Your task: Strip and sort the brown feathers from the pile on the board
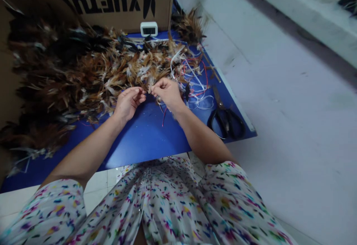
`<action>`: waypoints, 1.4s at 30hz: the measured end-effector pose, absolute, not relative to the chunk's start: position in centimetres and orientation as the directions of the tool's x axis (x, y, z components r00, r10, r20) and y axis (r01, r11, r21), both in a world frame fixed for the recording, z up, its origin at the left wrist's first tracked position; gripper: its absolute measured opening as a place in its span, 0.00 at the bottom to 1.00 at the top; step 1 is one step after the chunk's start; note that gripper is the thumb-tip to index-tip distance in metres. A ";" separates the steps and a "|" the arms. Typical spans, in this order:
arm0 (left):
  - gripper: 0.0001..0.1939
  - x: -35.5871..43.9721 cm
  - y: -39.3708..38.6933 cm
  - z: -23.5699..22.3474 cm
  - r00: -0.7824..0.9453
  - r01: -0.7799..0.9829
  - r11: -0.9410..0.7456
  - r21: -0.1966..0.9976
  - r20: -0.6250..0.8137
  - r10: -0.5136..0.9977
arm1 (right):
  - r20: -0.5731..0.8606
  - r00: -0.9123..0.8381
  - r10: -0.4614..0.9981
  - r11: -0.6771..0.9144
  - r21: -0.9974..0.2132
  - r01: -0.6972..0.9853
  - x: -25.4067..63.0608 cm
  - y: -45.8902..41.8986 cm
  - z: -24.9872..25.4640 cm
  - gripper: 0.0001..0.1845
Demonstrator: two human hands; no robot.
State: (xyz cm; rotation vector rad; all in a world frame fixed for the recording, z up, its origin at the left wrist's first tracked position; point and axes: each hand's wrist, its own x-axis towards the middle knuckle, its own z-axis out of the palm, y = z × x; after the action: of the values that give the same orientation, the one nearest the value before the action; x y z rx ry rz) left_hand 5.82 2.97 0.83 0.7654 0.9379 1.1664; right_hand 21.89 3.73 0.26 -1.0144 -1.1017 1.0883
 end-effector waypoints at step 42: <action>0.26 6.5 1.5 1.0 0.342 -0.335 0.338 0.880 -0.220 0.913 | 0.017 0.012 1.000 0.019 -0.954 -0.300 20.2 2.4 0.7 0.20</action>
State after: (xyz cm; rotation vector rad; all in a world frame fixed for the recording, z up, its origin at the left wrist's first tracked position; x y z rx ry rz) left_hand 6.54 1.48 1.04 0.8423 0.8352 0.9502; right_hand 20.15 2.36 0.74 -0.9736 -0.9846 1.3183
